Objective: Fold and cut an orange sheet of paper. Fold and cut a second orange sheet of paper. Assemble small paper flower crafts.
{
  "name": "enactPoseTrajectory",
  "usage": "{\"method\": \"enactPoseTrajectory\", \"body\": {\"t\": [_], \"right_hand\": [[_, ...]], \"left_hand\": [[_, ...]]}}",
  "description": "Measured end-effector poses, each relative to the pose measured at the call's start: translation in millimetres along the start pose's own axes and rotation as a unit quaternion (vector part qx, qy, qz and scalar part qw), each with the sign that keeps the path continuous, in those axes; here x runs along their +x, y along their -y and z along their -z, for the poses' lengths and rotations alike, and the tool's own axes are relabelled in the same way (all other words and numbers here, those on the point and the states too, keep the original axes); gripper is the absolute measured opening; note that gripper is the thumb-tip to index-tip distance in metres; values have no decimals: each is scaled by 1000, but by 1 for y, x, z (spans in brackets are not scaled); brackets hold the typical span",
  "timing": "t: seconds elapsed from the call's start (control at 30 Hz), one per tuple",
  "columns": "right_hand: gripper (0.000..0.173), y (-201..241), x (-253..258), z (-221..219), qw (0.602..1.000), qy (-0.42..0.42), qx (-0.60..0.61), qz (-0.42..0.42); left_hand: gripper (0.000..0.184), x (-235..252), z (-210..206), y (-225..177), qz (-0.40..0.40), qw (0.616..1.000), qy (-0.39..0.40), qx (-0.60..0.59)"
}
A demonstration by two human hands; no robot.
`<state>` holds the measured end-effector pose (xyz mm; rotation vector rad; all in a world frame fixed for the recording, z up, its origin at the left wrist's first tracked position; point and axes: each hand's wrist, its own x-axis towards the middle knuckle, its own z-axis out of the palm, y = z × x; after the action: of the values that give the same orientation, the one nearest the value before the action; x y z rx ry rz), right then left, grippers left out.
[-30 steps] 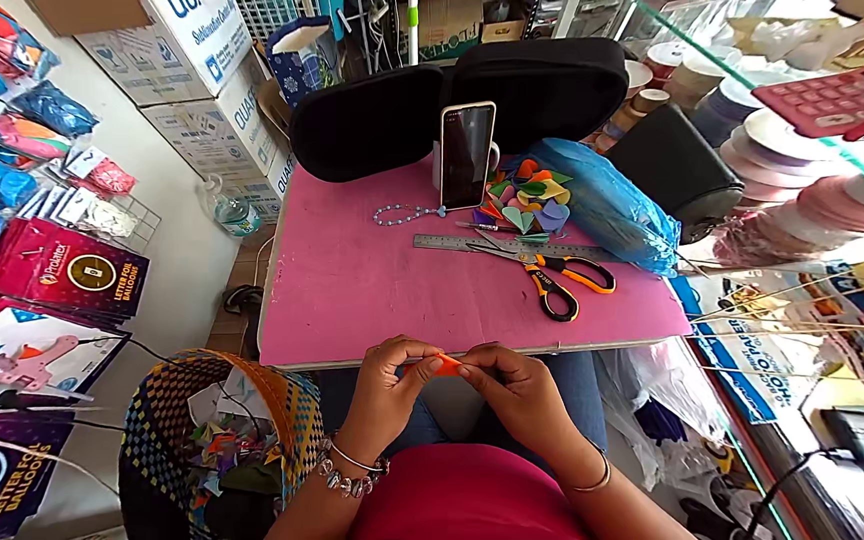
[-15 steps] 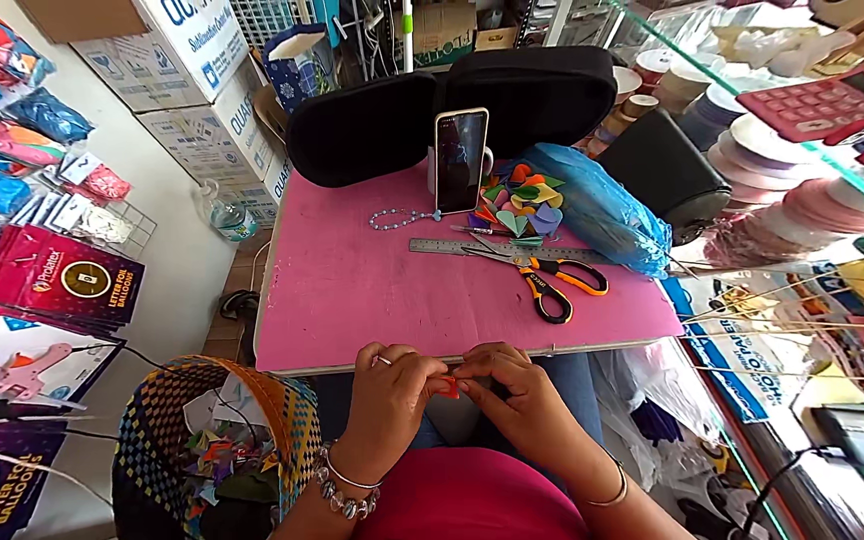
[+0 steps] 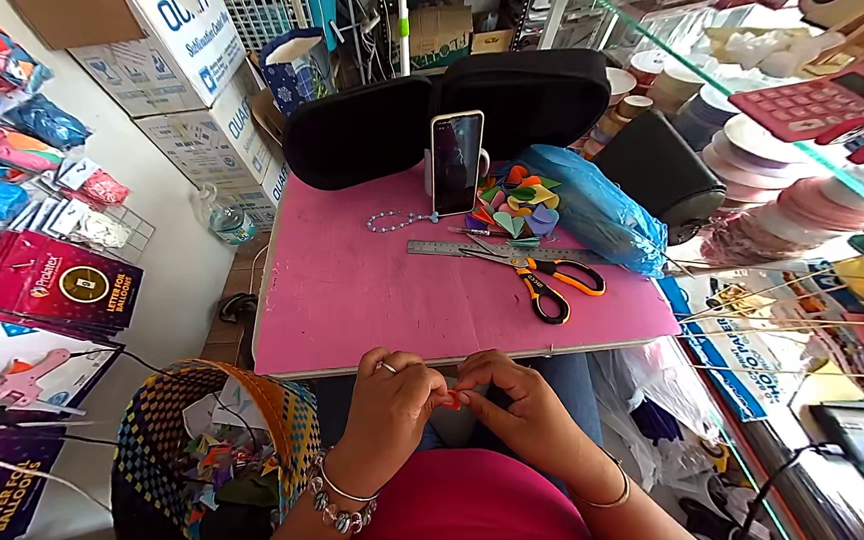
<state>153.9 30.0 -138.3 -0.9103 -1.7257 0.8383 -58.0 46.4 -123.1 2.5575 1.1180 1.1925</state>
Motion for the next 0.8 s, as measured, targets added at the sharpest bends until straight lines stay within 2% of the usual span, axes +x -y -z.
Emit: {"method": "enactPoseTrajectory", "body": {"t": [0.43, 0.6, 0.8], "right_hand": [[8, 0, -3, -13, 999, -25, -30, 0], [16, 0, -1, -8, 1000, -19, 16, -14], [8, 2, -1, -13, 995, -48, 84, -27]], "left_hand": [[21, 1, 5, -3, 6, 1000, 9, 17], [25, -1, 6, 1, 63, 997, -8, -45], [24, -1, 3, -2, 95, 990, -22, -104]]}}
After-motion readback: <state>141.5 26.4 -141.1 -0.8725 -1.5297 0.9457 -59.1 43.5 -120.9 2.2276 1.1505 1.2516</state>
